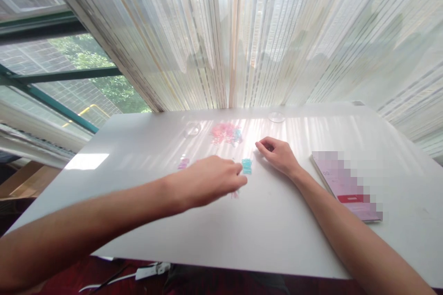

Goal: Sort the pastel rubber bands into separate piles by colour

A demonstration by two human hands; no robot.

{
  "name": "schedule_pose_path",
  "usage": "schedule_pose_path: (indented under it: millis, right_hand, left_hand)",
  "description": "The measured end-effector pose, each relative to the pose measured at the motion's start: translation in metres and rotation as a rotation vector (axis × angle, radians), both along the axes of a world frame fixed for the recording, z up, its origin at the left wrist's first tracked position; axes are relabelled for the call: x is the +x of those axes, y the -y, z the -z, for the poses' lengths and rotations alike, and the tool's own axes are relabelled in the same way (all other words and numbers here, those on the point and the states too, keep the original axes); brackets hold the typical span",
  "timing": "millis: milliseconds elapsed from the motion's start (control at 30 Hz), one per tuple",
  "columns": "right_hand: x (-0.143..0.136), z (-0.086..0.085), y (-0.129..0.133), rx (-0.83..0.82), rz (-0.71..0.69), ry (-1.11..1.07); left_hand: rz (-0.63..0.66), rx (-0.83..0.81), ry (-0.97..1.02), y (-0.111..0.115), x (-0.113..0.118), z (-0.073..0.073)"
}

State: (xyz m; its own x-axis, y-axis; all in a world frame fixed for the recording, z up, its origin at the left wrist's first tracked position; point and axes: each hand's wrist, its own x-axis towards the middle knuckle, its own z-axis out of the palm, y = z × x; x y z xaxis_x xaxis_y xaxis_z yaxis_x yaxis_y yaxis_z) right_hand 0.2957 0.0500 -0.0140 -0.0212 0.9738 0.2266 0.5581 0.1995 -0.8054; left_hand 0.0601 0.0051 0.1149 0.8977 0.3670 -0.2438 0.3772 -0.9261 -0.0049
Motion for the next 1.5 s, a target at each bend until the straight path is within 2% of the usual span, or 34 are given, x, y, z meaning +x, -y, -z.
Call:
schedule_pose_path:
  millis: [67, 167, 333, 433, 567, 700, 767, 867, 967, 1100, 1200, 1333, 1500]
  right_hand:
    - [0.0, 0.0, 0.001, -0.004, -0.003, 0.005]
    - [0.0, -0.001, 0.001, -0.01, -0.007, 0.011]
    - [0.0, -0.002, 0.002, -0.014, -0.005, 0.021]
    - [0.0, -0.002, 0.001, -0.016, -0.001, 0.025]
    - [0.0, -0.002, 0.001, -0.022, 0.006, 0.027]
    - [0.0, -0.002, 0.001, -0.025, 0.006, 0.018]
    - [0.0, -0.001, 0.001, -0.022, 0.0, 0.012]
    - [0.0, -0.001, 0.001, -0.012, -0.011, 0.005]
    - [0.0, -0.002, 0.001, -0.004, -0.018, 0.005]
    - [-0.001, -0.001, 0.001, -0.002, -0.023, 0.003]
    - [-0.001, 0.0, 0.001, -0.008, -0.024, -0.006]
    - [0.0, 0.0, 0.0, -0.015, -0.024, -0.014]
    - [0.0, 0.0, 0.0, -0.013, -0.025, -0.015]
  left_hand:
    - [0.047, 0.004, -0.053, 0.02, -0.002, 0.017]
    - [0.046, 0.006, -0.102, 0.038, -0.007, 0.038]
    - [0.017, -0.029, -0.045, 0.04, -0.016, 0.053]
    - [0.004, -0.077, -0.02, 0.033, -0.021, 0.049]
    - [-0.049, -0.237, 0.073, 0.012, -0.028, 0.028]
    - [-0.249, -0.356, 0.069, -0.027, -0.035, 0.004]
    - [-0.366, -0.291, 0.079, -0.051, -0.039, 0.0]
    - [-0.492, -0.156, 0.006, -0.082, -0.045, 0.007]
    - [-0.549, -0.137, -0.025, -0.1, -0.046, 0.022]
    - [-0.567, -0.111, -0.005, -0.099, -0.037, 0.041]
    - [-0.576, -0.065, 0.017, -0.092, -0.03, 0.05]
    - [-0.578, -0.049, 0.022, -0.093, -0.027, 0.055]
    - [-0.576, -0.073, 0.052, -0.104, -0.036, 0.053]
